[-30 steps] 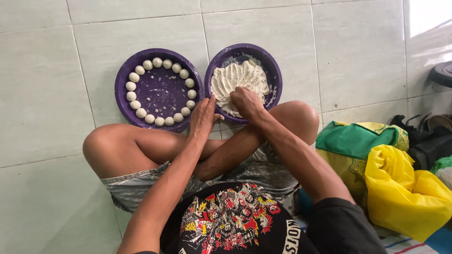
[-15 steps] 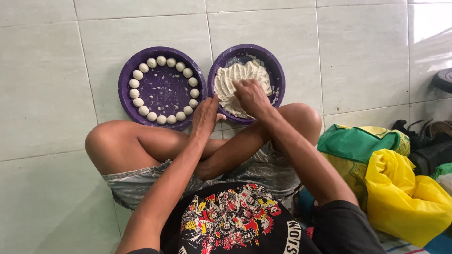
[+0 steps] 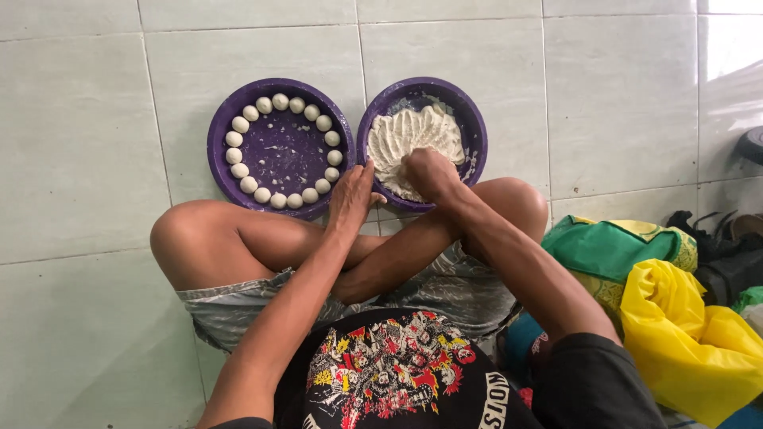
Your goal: Rolling small pieces of dough into uniform balls and arranging them in a tray
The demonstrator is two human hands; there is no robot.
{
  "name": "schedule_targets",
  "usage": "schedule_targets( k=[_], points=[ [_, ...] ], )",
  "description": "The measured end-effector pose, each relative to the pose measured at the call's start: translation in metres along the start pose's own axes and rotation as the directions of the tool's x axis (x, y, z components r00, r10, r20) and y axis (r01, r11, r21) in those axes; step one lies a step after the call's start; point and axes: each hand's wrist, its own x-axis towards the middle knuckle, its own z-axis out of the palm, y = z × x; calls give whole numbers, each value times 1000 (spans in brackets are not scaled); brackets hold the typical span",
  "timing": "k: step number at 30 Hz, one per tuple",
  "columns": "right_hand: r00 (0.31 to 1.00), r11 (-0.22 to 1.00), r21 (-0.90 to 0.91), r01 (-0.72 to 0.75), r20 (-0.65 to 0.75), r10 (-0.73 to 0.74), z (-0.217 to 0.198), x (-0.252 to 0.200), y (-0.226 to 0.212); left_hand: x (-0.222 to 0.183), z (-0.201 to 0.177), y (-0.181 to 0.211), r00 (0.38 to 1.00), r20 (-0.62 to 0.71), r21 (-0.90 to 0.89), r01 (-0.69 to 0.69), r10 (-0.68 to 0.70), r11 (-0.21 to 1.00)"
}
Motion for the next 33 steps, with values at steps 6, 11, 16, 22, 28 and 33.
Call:
schedule_targets(
  k=[6,11,16,22,28,33],
  points=[
    [860,740,565,-366,-97,501,-5,10,12,2,-6,1,999,-8,-15,-41,40,999],
    [998,953,301,-41,-26,51,-3,-1,5,-1,-6,3,999,-35,11,-35,35,999],
    [999,988,155,12,-49,-4,14,0,14,-1,2,-2,997,-55,16,-44,45,999],
    [993,970,221,-105,-23,113,7,0,8,-2,2,-3,996,-72,39,-54,56,998],
    [975,919,366,-147,-101,196,-28,-13,-5,2,7,-4,997,-64,84,-37,42,996],
    [861,820,570,49,-441,255,-95,-18,-17,1,4,0,992,-104,80,-57,65,995]
  ],
)
